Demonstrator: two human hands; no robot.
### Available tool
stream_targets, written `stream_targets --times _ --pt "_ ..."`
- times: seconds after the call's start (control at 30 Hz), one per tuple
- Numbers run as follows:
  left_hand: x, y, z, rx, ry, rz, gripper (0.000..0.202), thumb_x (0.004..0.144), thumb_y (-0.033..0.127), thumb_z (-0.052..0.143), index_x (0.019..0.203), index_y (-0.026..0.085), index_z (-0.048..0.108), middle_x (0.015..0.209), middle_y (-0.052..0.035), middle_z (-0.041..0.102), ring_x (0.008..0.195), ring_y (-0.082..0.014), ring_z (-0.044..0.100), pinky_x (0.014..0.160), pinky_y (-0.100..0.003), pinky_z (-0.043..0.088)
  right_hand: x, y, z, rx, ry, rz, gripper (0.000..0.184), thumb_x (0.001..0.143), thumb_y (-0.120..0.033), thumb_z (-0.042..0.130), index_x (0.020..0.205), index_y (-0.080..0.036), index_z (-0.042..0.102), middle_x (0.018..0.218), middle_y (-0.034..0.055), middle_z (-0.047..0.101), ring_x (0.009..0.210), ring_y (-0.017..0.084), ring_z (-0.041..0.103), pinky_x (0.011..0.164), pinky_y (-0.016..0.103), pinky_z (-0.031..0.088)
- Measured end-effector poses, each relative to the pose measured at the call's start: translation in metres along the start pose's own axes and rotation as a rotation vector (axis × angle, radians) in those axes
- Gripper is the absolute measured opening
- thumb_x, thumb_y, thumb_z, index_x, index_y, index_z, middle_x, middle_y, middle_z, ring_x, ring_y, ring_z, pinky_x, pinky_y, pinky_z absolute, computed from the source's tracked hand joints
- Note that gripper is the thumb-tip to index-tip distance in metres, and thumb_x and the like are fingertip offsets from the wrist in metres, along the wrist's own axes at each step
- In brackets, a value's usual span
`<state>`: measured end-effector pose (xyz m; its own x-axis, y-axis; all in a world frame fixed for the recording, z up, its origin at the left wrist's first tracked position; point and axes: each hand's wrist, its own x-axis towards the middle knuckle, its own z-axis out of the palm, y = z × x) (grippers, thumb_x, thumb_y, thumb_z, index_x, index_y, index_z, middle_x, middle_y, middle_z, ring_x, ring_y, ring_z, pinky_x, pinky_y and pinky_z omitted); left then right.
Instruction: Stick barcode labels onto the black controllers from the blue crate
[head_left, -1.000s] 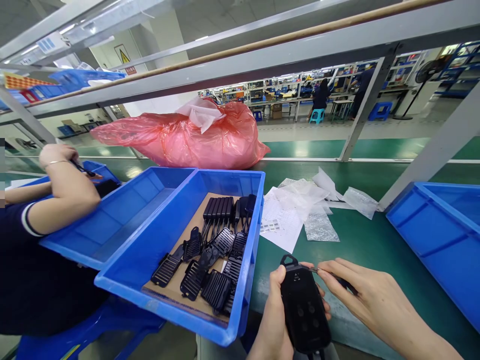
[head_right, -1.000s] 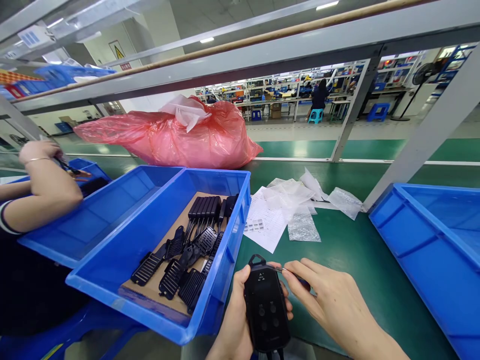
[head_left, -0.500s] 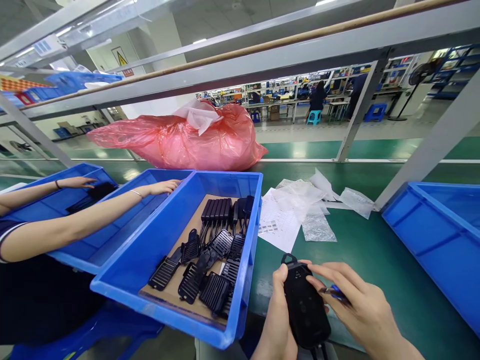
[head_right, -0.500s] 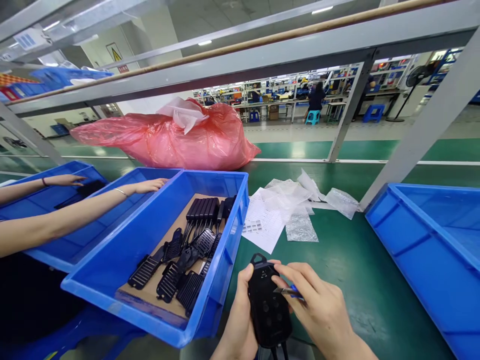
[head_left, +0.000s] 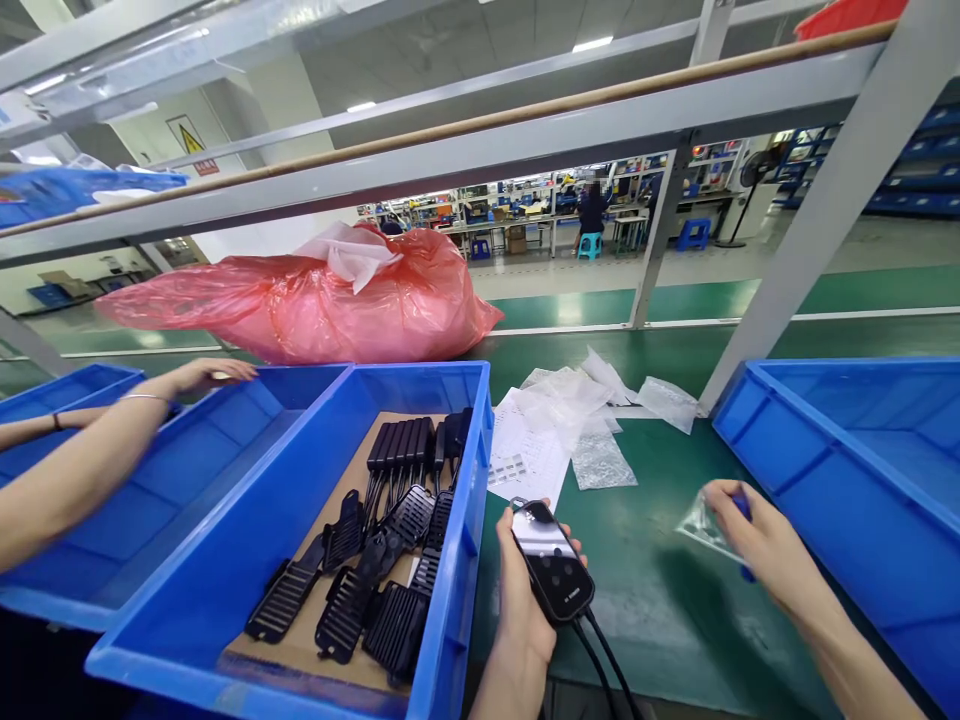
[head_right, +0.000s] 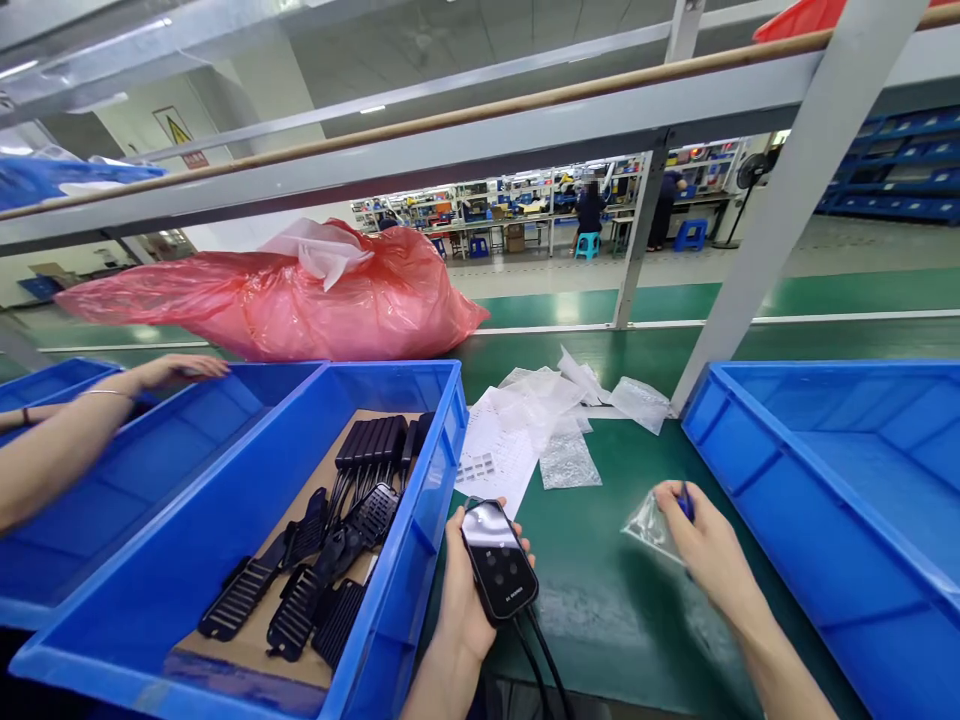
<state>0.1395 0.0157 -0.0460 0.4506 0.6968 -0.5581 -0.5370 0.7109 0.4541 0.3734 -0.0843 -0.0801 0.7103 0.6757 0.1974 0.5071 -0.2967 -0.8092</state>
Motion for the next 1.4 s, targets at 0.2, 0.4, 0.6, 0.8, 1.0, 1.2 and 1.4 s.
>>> stream_targets --times 0.2,0.4,0.6,0.8,1.0,1.2,1.4 --pt "0.009 -0.018 0.015 -0.001 -0.122 -0.111 0.057 0.101 0.062 0.042 0.123 0.013 0.062 0.078 -0.0068 0.07 0.067 -0.0196 0.068 0.068 -0.034 0.058 0.051 0.053 0.008 -0.358 0.068 -0.038 0.038 0.087 -0.047 0.035 0.092 -0.017 0.058 0.103 0.0195 0.06 0.058 0.022 0.047 0.051 0.03 0.016" --pt "0.028 -0.037 0.052 -0.067 -0.169 -0.08 0.056 0.101 0.062 0.042 0.123 0.016 0.063 0.079 -0.0071 0.071 0.069 -0.0206 0.071 0.072 -0.035 0.06 0.002 0.012 0.003 -0.031 -0.388 -0.054 0.063 0.092 -0.076 0.041 0.084 -0.019 0.067 0.089 0.0088 0.067 0.084 0.026 0.062 0.074 0.033 0.046" --pt "0.08 -0.052 0.088 0.815 -0.322 0.321 0.073 0.105 0.061 0.013 0.121 0.015 0.069 0.112 -0.0105 0.076 0.104 -0.021 0.073 0.096 -0.035 0.058 -0.049 0.007 0.003 0.363 -0.617 0.189 0.081 0.087 -0.094 0.041 0.076 -0.017 0.063 0.067 0.0005 0.046 0.057 0.013 0.029 0.054 0.029 0.02" --pt "0.179 0.021 0.081 1.703 0.023 0.839 0.037 0.089 0.004 0.054 0.125 0.006 0.066 0.142 -0.0232 0.06 0.142 -0.032 0.047 0.125 -0.046 0.03 -0.048 0.035 -0.023 0.321 -0.316 0.161 0.077 0.088 -0.092 0.042 0.061 -0.02 0.047 0.073 0.0056 0.053 0.065 0.017 0.043 0.06 0.03 0.033" --pt "0.192 0.06 0.091 1.993 0.138 0.908 0.028 0.099 0.013 0.045 0.101 0.011 0.073 0.114 -0.0198 0.072 0.113 -0.0341 0.064 0.098 -0.046 0.049 -0.056 0.021 -0.047 0.3 -0.285 0.128 0.073 0.092 -0.088 0.039 0.07 -0.021 0.057 0.07 0.0038 0.052 0.075 0.022 0.055 0.076 0.032 0.044" --pt "0.103 0.023 0.087 2.133 -0.041 1.095 0.028 0.105 0.022 0.042 0.116 0.02 0.068 0.113 -0.0089 0.069 0.11 -0.0243 0.063 0.091 -0.034 0.046 -0.071 0.007 -0.052 0.302 -0.296 0.126 0.072 0.094 -0.087 0.036 0.078 -0.02 0.058 0.068 0.0027 0.051 0.07 0.021 0.053 0.068 0.031 0.042" --pt "0.059 -0.052 0.027 2.244 -0.563 0.606 0.018 0.101 0.02 0.054 0.093 0.018 0.07 0.105 -0.009 0.07 0.1 -0.027 0.068 0.076 -0.034 0.042 -0.089 0.006 -0.051 0.286 -0.327 0.137 0.074 0.094 -0.087 0.036 0.082 -0.018 0.06 0.065 0.0004 0.045 0.066 0.019 0.047 0.066 0.031 0.037"
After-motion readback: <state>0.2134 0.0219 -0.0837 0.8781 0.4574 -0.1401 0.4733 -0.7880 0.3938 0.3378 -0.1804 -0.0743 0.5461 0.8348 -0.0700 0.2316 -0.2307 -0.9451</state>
